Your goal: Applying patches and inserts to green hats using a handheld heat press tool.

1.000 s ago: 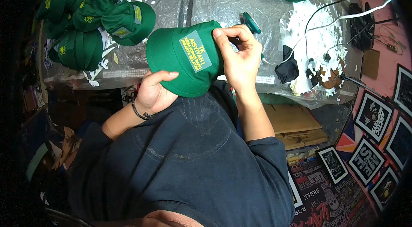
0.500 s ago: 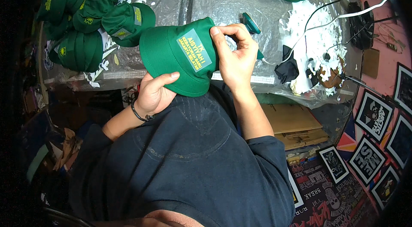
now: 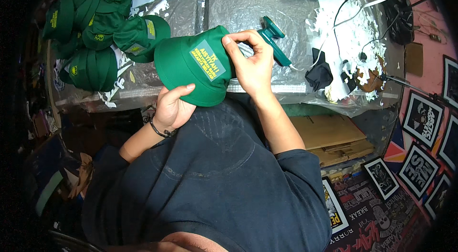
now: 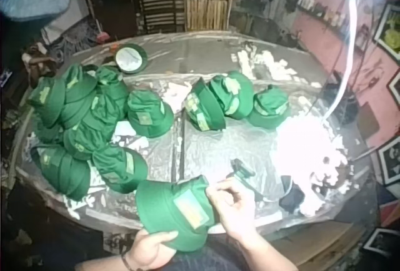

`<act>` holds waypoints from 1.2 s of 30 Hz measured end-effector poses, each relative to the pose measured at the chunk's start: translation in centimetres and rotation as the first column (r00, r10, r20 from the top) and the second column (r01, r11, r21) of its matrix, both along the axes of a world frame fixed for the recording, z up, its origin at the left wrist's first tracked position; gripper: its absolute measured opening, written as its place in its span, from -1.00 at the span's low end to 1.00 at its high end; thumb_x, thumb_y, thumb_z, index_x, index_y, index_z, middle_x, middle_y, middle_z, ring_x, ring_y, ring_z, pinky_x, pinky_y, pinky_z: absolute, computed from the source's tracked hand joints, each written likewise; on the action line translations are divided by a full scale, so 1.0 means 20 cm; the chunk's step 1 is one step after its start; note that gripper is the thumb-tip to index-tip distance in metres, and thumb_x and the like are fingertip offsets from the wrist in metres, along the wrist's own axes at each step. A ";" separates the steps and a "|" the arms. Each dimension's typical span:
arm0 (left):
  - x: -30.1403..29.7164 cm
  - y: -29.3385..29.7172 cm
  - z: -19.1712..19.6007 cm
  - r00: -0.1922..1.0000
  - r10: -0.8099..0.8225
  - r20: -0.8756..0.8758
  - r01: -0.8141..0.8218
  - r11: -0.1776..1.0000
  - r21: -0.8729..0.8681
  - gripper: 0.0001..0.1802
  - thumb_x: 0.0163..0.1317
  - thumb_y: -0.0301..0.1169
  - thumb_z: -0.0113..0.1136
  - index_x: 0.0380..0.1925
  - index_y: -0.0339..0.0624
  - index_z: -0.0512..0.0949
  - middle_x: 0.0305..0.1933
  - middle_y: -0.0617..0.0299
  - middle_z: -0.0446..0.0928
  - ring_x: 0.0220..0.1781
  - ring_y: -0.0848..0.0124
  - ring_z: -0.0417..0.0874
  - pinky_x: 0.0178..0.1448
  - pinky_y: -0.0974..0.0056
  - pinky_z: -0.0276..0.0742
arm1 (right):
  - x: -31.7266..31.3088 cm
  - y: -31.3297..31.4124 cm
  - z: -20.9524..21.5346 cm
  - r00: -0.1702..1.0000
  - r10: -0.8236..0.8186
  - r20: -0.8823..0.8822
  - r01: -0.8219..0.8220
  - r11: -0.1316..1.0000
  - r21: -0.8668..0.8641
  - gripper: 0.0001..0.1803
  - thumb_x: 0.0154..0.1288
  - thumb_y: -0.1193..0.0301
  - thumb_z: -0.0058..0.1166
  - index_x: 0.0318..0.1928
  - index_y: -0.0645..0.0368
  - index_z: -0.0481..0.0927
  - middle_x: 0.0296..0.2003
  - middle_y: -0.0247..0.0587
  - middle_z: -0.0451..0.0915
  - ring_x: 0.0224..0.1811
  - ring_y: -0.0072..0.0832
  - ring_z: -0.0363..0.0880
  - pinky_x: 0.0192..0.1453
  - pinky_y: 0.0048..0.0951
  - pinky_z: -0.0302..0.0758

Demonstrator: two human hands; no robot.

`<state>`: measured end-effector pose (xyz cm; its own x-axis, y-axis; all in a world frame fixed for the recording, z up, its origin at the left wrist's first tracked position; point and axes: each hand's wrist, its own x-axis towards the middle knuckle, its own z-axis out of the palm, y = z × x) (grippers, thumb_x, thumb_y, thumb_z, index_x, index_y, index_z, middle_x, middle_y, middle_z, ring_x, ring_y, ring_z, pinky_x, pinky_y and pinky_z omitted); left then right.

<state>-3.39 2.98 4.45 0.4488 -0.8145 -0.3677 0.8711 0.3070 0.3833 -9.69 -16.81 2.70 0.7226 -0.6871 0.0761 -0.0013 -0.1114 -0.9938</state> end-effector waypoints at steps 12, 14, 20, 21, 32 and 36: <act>0.00 0.01 -0.03 1.000 0.006 -0.028 -0.007 1.000 -0.015 -0.54 0.34 -0.72 -0.07 0.26 -0.34 0.36 0.30 0.05 0.43 0.39 0.22 0.42 0.47 0.05 0.31 | -0.41 -0.41 -0.53 0.714 -0.370 -0.595 -0.148 0.751 -0.644 -0.52 0.11 0.35 0.38 0.05 0.19 0.56 -0.03 0.03 0.57 0.05 -0.05 0.54 0.16 -0.14 0.48; -0.01 -0.01 -0.04 0.999 0.002 -0.049 -0.002 1.000 -0.009 -0.53 0.34 -0.73 -0.07 0.25 -0.33 0.36 0.30 0.05 0.44 0.39 0.22 0.42 0.47 0.05 0.31 | -0.44 -0.43 -0.61 0.650 -0.374 -0.662 -0.197 0.758 -0.622 -0.43 0.10 0.36 0.36 0.13 0.13 0.48 0.06 0.04 0.47 0.17 0.02 0.42 0.24 -0.07 0.40; -0.07 -0.03 -0.06 0.995 0.059 -0.081 -0.059 0.998 -0.008 -0.52 0.34 -0.73 -0.08 0.27 -0.34 0.36 0.31 0.05 0.43 0.39 0.20 0.42 0.47 0.04 0.30 | -0.42 -0.45 -0.74 0.624 -0.306 -0.719 -0.342 0.721 -0.603 -0.44 0.08 0.35 0.35 0.12 0.12 0.48 -0.04 0.03 0.48 0.07 0.04 0.45 0.16 -0.04 0.41; -0.08 -0.04 -0.07 0.994 0.076 -0.079 -0.077 0.997 -0.018 -0.52 0.34 -0.72 -0.08 0.27 -0.34 0.36 0.32 0.06 0.43 0.39 0.20 0.42 0.47 0.04 0.30 | -0.40 -0.45 -0.74 0.646 -0.303 -0.701 -0.334 0.714 -0.615 -0.47 0.11 0.35 0.33 0.11 0.12 0.49 -0.04 0.02 0.48 0.07 0.04 0.45 0.15 -0.04 0.41; -0.18 -0.06 -0.08 0.980 0.196 -0.019 -0.196 0.981 -0.011 -0.55 0.35 -0.69 -0.07 0.25 -0.33 0.38 0.29 0.08 0.45 0.38 0.22 0.43 0.47 0.06 0.29 | -0.46 -0.42 -0.60 0.833 -0.135 -0.536 -0.090 0.924 -0.372 -0.54 0.22 0.37 0.25 0.07 0.32 0.48 -0.19 0.09 0.58 -0.16 -0.08 0.61 0.02 -0.21 0.49; -0.22 -0.05 -0.10 0.976 0.217 0.028 -0.217 0.976 0.018 -0.57 0.34 -0.71 -0.05 0.21 -0.32 0.42 0.26 0.10 0.48 0.35 0.26 0.45 0.45 0.08 0.31 | -0.52 -0.27 -0.31 0.956 -0.154 -0.249 0.164 0.986 0.020 -0.50 0.25 0.50 0.28 0.15 0.32 0.39 -0.26 -0.21 0.58 -0.36 -0.52 0.58 -0.24 -0.48 0.53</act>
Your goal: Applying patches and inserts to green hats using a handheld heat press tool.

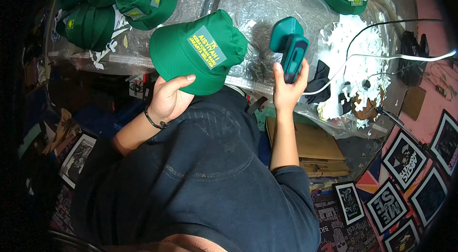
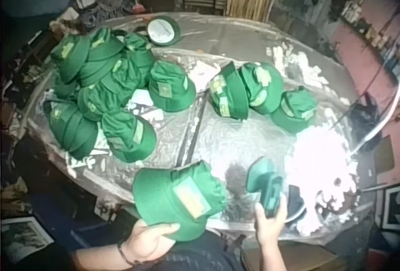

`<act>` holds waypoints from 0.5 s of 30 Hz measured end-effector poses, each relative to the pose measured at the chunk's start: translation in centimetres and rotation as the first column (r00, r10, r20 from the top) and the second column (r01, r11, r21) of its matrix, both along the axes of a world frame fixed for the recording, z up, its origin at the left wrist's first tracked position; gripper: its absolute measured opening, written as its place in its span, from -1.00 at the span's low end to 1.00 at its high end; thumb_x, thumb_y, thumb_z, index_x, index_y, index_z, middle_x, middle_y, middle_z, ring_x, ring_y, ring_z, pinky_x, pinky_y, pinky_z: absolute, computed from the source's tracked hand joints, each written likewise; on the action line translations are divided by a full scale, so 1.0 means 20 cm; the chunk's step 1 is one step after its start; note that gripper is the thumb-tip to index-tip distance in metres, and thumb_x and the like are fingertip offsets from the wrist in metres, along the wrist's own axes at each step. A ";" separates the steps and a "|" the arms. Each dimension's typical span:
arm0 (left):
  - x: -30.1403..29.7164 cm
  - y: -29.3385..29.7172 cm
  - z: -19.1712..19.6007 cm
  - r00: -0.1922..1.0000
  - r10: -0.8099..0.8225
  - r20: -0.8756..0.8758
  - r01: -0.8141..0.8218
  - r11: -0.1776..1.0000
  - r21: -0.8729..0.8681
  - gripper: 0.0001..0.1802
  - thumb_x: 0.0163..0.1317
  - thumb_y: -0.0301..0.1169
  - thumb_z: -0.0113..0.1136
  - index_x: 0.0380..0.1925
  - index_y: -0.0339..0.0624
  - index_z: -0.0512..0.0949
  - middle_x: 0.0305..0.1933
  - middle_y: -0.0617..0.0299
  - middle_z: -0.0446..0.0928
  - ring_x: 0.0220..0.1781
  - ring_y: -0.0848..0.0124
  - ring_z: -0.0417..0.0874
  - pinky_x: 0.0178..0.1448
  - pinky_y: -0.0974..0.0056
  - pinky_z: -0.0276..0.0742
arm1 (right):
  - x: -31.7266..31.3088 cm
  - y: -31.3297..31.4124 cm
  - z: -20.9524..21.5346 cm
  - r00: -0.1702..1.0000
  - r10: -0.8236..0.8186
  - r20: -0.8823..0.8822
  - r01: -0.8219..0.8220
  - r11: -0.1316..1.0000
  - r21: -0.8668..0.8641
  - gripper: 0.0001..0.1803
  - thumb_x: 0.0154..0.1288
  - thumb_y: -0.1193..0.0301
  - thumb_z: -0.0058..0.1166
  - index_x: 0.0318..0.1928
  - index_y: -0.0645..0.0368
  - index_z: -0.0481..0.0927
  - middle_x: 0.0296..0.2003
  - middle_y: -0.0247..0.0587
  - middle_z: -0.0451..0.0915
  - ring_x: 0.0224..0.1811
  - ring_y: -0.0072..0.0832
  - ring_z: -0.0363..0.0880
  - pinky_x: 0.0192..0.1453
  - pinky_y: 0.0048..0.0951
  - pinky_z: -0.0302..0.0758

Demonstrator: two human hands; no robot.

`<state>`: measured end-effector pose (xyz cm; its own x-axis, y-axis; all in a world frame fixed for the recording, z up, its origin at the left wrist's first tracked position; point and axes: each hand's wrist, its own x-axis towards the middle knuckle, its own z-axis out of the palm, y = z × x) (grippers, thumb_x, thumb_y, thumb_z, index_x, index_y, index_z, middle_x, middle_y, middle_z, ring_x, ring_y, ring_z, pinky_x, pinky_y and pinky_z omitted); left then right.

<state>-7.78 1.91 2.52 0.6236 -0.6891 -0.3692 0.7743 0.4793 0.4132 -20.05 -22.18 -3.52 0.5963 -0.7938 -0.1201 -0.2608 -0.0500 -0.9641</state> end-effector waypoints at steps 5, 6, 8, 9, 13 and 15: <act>-0.02 -0.02 -0.03 0.995 0.008 0.095 -0.012 0.999 0.035 -0.49 0.32 -0.72 -0.10 0.29 -0.36 0.33 0.33 0.03 0.42 0.39 0.16 0.43 0.46 0.01 0.31 | -0.08 0.10 0.22 0.947 0.272 0.169 -0.247 0.957 -0.154 -0.47 0.40 0.36 0.13 0.27 0.31 0.30 -0.12 -0.08 0.60 -0.26 -0.49 0.60 -0.17 -0.47 0.55; -0.02 -0.03 0.00 0.996 0.016 0.093 -0.019 0.999 0.035 -0.56 0.34 -0.72 -0.07 0.22 -0.34 0.40 0.25 0.08 0.48 0.31 0.25 0.49 0.40 0.09 0.37 | -0.10 0.10 0.24 0.934 0.333 0.128 -0.291 0.919 -0.266 -0.43 0.41 0.33 0.12 0.30 0.34 0.28 -0.08 -0.07 0.59 -0.18 -0.47 0.60 -0.08 -0.44 0.55; -0.01 -0.04 0.01 0.996 0.011 0.093 -0.014 0.999 0.031 -0.63 0.36 -0.72 -0.04 0.15 -0.32 0.47 0.17 0.13 0.53 0.23 0.33 0.55 0.34 0.17 0.44 | -0.08 0.16 0.34 0.954 0.272 0.126 -0.225 0.928 -0.296 -0.42 0.20 0.41 0.22 0.17 0.44 0.38 -0.30 -0.14 0.56 -0.35 -0.44 0.51 -0.17 -0.45 0.48; -0.02 -0.03 0.01 0.991 0.004 0.135 -0.010 0.999 0.044 -0.64 0.36 -0.71 -0.03 0.13 -0.33 0.48 0.15 0.13 0.55 0.22 0.34 0.56 0.32 0.20 0.45 | -0.06 0.18 0.40 0.946 0.312 0.091 -0.256 0.888 -0.381 -0.41 0.19 0.42 0.23 0.18 0.45 0.38 -0.28 -0.11 0.57 -0.33 -0.41 0.54 -0.14 -0.43 0.49; -0.03 -0.02 0.02 0.984 -0.003 0.177 -0.009 0.998 0.067 -0.68 0.37 -0.70 -0.01 0.09 -0.35 0.51 0.09 0.14 0.58 0.17 0.38 0.59 0.27 0.26 0.49 | -0.06 0.24 0.50 0.896 0.443 0.037 -0.366 0.782 -0.504 -0.33 0.11 0.42 0.34 0.19 0.46 0.38 -0.15 0.08 0.63 -0.20 -0.16 0.69 -0.03 -0.35 0.57; -0.02 -0.02 0.07 0.981 -0.026 0.193 0.012 0.997 0.075 -0.69 0.36 -0.69 0.00 0.07 -0.35 0.51 0.08 0.15 0.58 0.15 0.40 0.59 0.24 0.28 0.50 | -0.03 0.28 0.51 0.896 0.439 0.068 -0.343 0.781 -0.522 -0.27 0.08 0.38 0.44 0.20 0.43 0.39 -0.03 0.20 0.64 -0.05 -0.05 0.71 0.07 -0.30 0.59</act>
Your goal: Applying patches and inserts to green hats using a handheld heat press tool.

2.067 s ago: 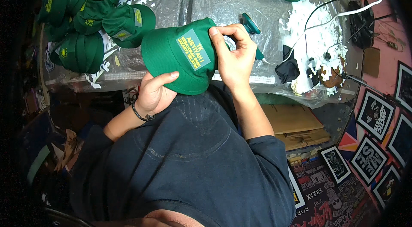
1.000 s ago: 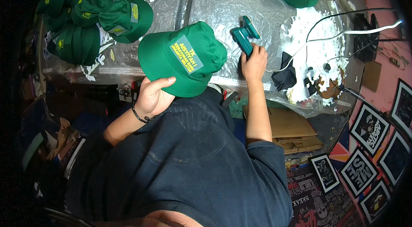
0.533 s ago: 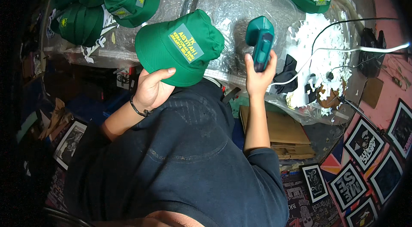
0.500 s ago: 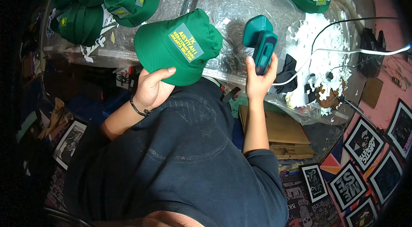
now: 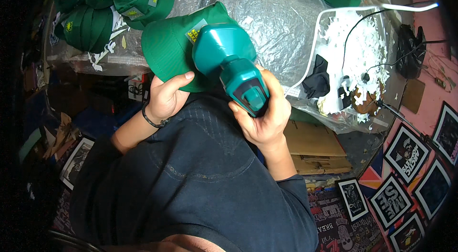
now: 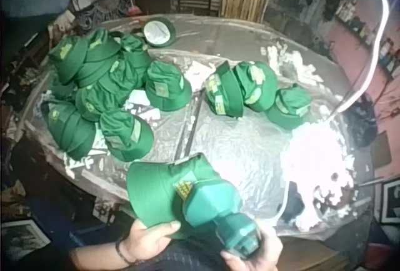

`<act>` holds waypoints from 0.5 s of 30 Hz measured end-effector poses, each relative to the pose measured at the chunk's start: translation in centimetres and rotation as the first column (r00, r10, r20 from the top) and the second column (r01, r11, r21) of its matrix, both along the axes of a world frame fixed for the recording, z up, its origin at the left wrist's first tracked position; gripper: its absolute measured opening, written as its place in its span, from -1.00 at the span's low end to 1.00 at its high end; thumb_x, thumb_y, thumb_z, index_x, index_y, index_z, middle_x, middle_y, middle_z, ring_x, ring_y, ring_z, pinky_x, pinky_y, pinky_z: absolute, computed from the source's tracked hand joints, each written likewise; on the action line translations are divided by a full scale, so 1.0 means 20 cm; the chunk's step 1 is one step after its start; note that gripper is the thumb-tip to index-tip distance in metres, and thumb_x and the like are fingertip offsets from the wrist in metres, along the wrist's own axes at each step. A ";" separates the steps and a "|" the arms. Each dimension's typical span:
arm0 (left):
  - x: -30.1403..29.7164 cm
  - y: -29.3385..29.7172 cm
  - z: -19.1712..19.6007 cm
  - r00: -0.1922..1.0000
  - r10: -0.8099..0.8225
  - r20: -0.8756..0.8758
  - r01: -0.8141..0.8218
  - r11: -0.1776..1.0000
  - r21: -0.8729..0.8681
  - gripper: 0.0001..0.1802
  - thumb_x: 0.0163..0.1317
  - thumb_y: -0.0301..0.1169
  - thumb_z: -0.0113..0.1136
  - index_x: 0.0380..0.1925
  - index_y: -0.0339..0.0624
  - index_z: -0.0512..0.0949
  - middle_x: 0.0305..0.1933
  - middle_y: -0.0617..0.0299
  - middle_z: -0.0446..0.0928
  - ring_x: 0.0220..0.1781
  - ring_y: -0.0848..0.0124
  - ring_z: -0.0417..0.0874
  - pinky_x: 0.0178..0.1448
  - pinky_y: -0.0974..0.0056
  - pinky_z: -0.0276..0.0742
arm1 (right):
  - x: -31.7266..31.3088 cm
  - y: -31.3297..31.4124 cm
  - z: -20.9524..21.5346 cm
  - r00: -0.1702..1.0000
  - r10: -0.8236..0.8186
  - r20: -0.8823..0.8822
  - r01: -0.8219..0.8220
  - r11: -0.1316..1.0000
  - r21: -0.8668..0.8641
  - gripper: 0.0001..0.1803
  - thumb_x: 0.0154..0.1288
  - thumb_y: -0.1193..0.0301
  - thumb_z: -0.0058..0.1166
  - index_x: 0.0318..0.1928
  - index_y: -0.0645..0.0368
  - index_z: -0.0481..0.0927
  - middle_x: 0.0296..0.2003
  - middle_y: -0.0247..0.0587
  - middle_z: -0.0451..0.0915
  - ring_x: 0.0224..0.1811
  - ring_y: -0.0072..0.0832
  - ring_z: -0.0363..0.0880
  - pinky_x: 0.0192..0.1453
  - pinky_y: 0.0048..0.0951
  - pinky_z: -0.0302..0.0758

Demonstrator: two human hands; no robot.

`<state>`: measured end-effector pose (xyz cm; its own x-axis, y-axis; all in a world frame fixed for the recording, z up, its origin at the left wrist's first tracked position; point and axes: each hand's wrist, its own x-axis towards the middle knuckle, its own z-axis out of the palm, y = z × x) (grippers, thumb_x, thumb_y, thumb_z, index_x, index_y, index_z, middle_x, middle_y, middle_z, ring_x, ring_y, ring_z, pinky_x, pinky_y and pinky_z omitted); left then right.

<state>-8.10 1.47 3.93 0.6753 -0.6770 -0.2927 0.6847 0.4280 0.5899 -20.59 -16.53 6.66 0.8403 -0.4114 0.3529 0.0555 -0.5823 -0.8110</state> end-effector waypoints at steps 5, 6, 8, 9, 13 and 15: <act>0.00 0.03 0.04 0.996 -0.028 0.087 0.025 0.999 0.032 -0.71 0.34 -0.69 0.04 0.03 -0.33 0.53 0.03 0.18 0.58 0.10 0.44 0.60 0.19 0.32 0.51 | 0.03 0.08 -0.04 1.000 0.006 -0.027 -0.005 1.000 0.019 -0.27 0.10 0.45 0.42 0.24 0.41 0.36 -0.01 0.17 0.64 -0.01 -0.05 0.71 0.09 -0.27 0.59; 0.00 0.04 0.04 0.994 -0.019 0.112 0.017 1.000 0.022 -0.70 0.32 -0.70 0.04 0.03 -0.32 0.53 0.03 0.18 0.58 0.10 0.45 0.59 0.18 0.32 0.51 | 0.04 0.09 -0.03 1.000 0.003 -0.028 -0.002 0.999 0.041 -0.27 0.10 0.46 0.41 0.24 0.41 0.36 -0.01 0.17 0.64 -0.03 -0.05 0.71 0.07 -0.28 0.60; 0.01 0.05 0.04 0.991 -0.010 0.136 0.009 1.000 0.010 -0.68 0.30 -0.72 0.05 0.04 -0.31 0.53 0.03 0.19 0.58 0.10 0.45 0.59 0.18 0.33 0.51 | 0.04 0.11 -0.03 1.000 0.000 -0.029 0.002 0.998 0.062 -0.27 0.10 0.47 0.41 0.25 0.41 0.35 -0.01 0.17 0.64 -0.04 -0.04 0.72 0.06 -0.29 0.60; 0.01 0.06 0.05 0.991 -0.014 0.129 0.013 1.000 0.009 -0.66 0.29 -0.73 0.05 0.04 -0.30 0.53 0.03 0.20 0.57 0.10 0.45 0.59 0.19 0.32 0.50 | 0.04 0.12 -0.03 0.999 -0.015 -0.029 0.017 0.998 0.066 -0.28 0.10 0.48 0.40 0.25 0.41 0.35 -0.02 0.18 0.64 -0.06 -0.04 0.72 0.04 -0.30 0.61; 0.02 0.06 0.09 0.999 0.010 0.050 -0.009 0.999 -0.033 -0.62 0.26 -0.76 0.04 0.06 -0.29 0.52 0.03 0.20 0.57 0.13 0.43 0.57 0.23 0.29 0.48 | 0.06 0.15 -0.02 0.998 -0.052 0.018 0.053 0.998 -0.032 -0.28 0.10 0.50 0.39 0.25 0.41 0.35 -0.03 0.20 0.65 -0.08 -0.06 0.73 0.01 -0.31 0.62; 0.03 0.04 0.12 0.999 0.022 0.024 -0.021 0.999 -0.042 -0.62 0.26 -0.76 0.04 0.06 -0.29 0.52 0.04 0.20 0.57 0.13 0.42 0.57 0.24 0.28 0.47 | 0.06 0.16 -0.03 0.998 -0.060 0.023 0.062 0.997 -0.056 -0.28 0.10 0.50 0.39 0.25 0.41 0.35 -0.03 0.20 0.65 -0.09 -0.06 0.74 0.00 -0.31 0.62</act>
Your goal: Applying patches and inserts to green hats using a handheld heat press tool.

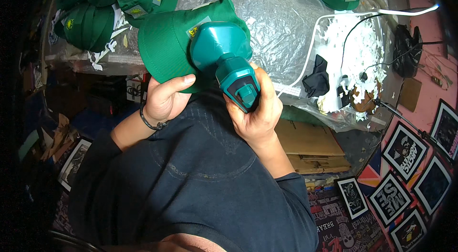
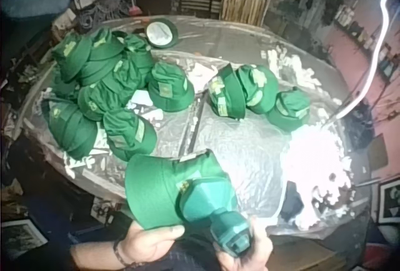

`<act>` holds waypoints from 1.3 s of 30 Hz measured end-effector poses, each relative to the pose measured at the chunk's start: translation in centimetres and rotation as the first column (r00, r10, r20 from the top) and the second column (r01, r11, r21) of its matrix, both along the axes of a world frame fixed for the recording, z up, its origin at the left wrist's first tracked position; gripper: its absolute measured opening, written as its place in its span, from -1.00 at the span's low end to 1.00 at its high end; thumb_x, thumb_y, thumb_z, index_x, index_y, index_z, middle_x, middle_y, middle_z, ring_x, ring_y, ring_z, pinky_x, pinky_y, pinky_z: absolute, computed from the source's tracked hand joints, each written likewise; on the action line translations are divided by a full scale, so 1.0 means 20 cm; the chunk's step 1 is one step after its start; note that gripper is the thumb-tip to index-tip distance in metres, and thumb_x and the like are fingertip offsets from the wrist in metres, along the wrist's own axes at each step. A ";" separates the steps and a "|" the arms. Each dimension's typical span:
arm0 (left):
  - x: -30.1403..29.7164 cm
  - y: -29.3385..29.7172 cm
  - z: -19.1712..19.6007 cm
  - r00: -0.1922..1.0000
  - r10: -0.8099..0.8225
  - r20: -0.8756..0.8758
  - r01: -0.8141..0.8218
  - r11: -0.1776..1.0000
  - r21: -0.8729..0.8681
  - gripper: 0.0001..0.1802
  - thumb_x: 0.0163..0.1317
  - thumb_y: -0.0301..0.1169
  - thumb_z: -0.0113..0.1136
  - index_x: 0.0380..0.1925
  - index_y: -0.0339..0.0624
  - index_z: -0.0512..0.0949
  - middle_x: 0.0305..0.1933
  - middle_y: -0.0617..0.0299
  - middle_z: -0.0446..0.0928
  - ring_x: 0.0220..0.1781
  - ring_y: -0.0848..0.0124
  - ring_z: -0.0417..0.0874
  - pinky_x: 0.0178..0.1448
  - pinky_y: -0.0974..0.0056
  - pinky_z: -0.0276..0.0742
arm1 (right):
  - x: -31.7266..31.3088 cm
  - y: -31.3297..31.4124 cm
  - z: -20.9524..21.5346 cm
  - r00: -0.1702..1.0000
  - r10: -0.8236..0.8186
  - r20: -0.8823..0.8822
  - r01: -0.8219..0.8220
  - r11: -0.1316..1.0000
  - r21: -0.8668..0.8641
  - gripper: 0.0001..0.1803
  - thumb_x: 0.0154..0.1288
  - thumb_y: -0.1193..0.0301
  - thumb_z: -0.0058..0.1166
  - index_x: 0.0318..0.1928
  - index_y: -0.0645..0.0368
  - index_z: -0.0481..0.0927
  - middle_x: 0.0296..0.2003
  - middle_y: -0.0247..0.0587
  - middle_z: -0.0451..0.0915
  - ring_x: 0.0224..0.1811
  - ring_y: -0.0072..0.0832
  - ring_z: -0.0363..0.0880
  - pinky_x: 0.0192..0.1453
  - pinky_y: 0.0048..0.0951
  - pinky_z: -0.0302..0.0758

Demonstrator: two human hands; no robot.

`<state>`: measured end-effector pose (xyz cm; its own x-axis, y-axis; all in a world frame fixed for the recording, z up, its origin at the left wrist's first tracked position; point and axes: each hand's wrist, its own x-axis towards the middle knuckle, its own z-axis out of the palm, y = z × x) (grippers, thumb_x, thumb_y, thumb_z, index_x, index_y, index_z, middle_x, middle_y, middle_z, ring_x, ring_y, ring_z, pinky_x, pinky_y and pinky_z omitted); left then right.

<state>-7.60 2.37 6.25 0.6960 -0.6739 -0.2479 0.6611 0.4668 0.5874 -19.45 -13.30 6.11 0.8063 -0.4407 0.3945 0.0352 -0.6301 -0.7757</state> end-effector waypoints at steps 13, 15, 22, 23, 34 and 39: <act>-0.01 0.00 -0.03 1.000 -0.008 0.024 0.008 1.000 -0.010 -0.67 0.26 -0.75 0.05 -0.01 -0.26 0.55 -0.04 0.27 0.57 0.05 0.48 0.56 0.18 0.31 0.46 | 0.00 0.03 0.00 1.000 -0.021 0.001 0.021 0.994 0.103 -0.31 0.11 0.53 0.40 0.23 0.41 0.36 -0.07 0.15 0.66 -0.10 -0.10 0.74 -0.01 -0.33 0.62; -0.01 0.02 -0.04 1.000 -0.018 0.000 0.018 1.000 -0.013 -0.67 0.26 -0.75 0.05 0.00 -0.26 0.55 -0.03 0.26 0.57 0.06 0.47 0.56 0.19 0.31 0.45 | 0.00 0.03 0.00 1.000 -0.027 0.006 0.026 0.995 0.100 -0.31 0.11 0.53 0.40 0.23 0.41 0.36 -0.07 0.15 0.66 -0.09 -0.11 0.74 -0.01 -0.33 0.62; -0.01 0.00 -0.03 0.999 -0.028 0.024 0.028 1.000 -0.003 -0.66 0.26 -0.75 0.07 0.00 -0.25 0.55 -0.01 0.26 0.56 0.08 0.48 0.55 0.20 0.32 0.44 | 0.01 0.03 -0.01 0.999 -0.037 0.023 0.035 0.996 0.086 -0.31 0.11 0.53 0.41 0.22 0.40 0.37 -0.08 0.15 0.66 -0.09 -0.10 0.74 -0.01 -0.32 0.62; -0.01 0.00 -0.03 0.999 -0.029 0.024 0.029 1.000 -0.004 -0.66 0.26 -0.75 0.07 0.00 -0.25 0.55 -0.01 0.26 0.56 0.08 0.48 0.55 0.20 0.32 0.44 | 0.01 0.03 -0.01 0.999 -0.037 0.023 0.035 0.996 0.085 -0.31 0.11 0.53 0.41 0.22 0.40 0.37 -0.08 0.15 0.66 -0.09 -0.10 0.74 -0.01 -0.32 0.62; -0.01 0.00 -0.05 0.998 -0.052 0.037 0.052 0.999 0.006 -0.70 0.25 -0.75 0.08 -0.05 -0.26 0.56 -0.05 0.27 0.56 0.02 0.51 0.56 0.15 0.34 0.47 | -0.01 0.03 -0.03 0.998 -0.060 -0.012 0.061 0.993 0.097 -0.32 0.08 0.52 0.42 0.19 0.37 0.39 -0.07 0.17 0.66 -0.09 -0.05 0.73 -0.02 -0.30 0.63; -0.01 0.01 -0.06 0.996 -0.048 0.073 0.046 0.999 0.028 -0.72 0.25 -0.75 0.09 -0.08 -0.26 0.56 -0.09 0.27 0.56 -0.01 0.51 0.57 0.12 0.36 0.48 | -0.02 0.04 -0.04 0.997 -0.067 -0.041 0.071 0.993 0.096 -0.32 0.07 0.51 0.43 0.19 0.37 0.39 -0.07 0.16 0.66 -0.10 -0.04 0.73 -0.04 -0.30 0.64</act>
<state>-7.85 2.63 5.09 0.6809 -0.6999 -0.2156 0.6365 0.4200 0.6468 -19.84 -12.45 5.38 0.7862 -0.5307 0.3168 -0.0366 -0.5516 -0.8333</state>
